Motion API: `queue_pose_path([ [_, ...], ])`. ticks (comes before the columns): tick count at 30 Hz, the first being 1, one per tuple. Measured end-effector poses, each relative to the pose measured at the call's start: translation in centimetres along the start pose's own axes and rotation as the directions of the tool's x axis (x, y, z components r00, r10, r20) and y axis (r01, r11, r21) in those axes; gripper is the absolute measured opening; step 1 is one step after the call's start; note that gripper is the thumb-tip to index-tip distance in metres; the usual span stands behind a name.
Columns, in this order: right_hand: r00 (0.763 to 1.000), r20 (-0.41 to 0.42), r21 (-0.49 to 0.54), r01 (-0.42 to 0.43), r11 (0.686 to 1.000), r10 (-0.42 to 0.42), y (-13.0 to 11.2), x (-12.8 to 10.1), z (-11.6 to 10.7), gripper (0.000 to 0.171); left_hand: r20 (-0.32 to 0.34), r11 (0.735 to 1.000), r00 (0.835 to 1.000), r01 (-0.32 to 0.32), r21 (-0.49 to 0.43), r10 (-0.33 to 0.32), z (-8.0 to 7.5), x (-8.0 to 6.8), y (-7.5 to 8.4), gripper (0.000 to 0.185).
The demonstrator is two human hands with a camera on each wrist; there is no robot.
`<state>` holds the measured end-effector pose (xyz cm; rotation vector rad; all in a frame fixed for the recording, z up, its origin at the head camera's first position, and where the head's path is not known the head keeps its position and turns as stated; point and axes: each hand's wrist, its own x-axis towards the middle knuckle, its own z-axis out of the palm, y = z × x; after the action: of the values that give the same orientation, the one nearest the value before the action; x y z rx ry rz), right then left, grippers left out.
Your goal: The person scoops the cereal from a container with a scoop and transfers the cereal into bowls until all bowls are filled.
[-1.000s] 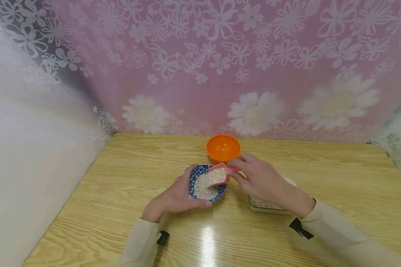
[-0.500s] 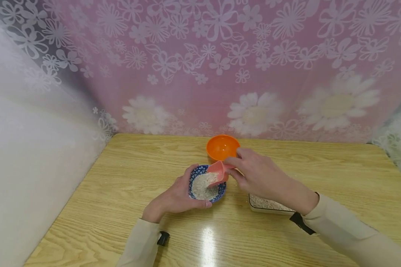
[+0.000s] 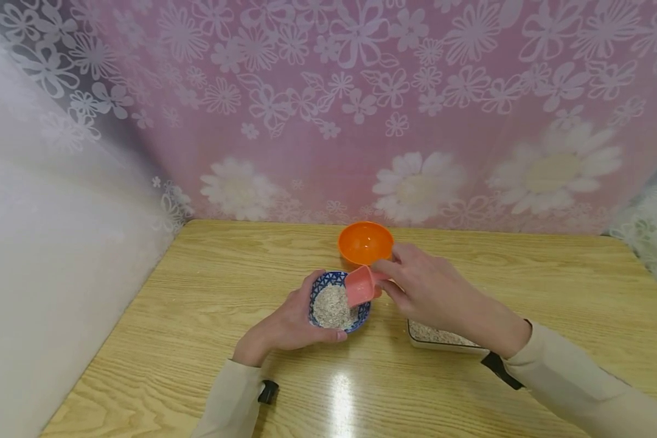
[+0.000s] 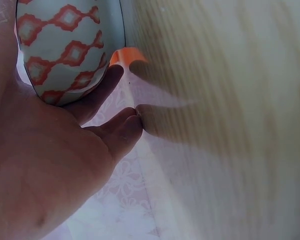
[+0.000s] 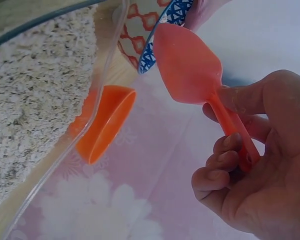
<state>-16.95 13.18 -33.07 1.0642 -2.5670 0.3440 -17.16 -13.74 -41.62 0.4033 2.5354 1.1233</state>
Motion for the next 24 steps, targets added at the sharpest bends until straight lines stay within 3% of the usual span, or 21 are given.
queue_pose_path([
  [7,0.998,0.005,0.100,-0.071,0.992,0.070,1.0,-1.2,0.6,0.023,0.000,1.000,1.000,-0.003,-0.005,0.003,0.1,0.0,-0.1,0.122],
  [14,0.981,0.070,0.261,-0.196,0.945,0.183,2.2,-3.1,1.2,0.020,0.012,1.000,1.000,-0.020,0.024,0.020,-0.1,-0.1,0.0,0.124],
  [18,0.981,0.032,0.337,-0.192,0.922,0.193,2.7,-4.2,1.6,0.018,-0.017,0.997,0.999,-0.042,0.068,0.043,-0.3,-0.2,0.5,0.123],
  [24,0.969,-0.065,0.402,-0.194,0.895,0.239,3.4,-5.7,1.9,0.019,-0.120,0.991,0.987,-0.096,0.090,0.106,-0.4,-0.1,2.1,0.114],
])
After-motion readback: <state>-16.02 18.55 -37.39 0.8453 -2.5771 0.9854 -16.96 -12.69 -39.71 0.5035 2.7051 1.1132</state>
